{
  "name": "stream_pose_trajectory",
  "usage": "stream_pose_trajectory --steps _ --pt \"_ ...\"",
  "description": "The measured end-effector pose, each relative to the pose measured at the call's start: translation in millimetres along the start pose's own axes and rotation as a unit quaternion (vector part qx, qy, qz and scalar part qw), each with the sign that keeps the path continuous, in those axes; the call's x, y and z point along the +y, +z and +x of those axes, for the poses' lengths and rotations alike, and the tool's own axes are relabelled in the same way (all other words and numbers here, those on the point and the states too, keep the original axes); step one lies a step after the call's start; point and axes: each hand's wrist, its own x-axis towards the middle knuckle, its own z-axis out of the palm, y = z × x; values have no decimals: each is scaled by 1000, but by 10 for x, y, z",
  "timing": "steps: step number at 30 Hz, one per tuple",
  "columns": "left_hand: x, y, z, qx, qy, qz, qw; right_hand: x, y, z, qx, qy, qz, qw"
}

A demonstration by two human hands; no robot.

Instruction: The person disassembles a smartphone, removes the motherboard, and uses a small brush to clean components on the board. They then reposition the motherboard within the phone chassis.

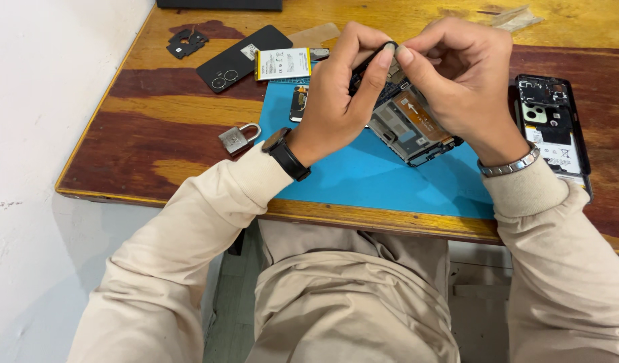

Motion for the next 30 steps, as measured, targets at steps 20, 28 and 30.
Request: stream_pose_trajectory --steps 20,28,30 --pt "-17 31 2 17 -14 7 1000 -43 33 42 3 14 11 1000" --pt "-34 19 3 7 -22 2 1000 8 14 29 4 21 14 1000" --pt "-35 24 0 10 -22 -3 1000 13 13 29 5 18 10 1000"
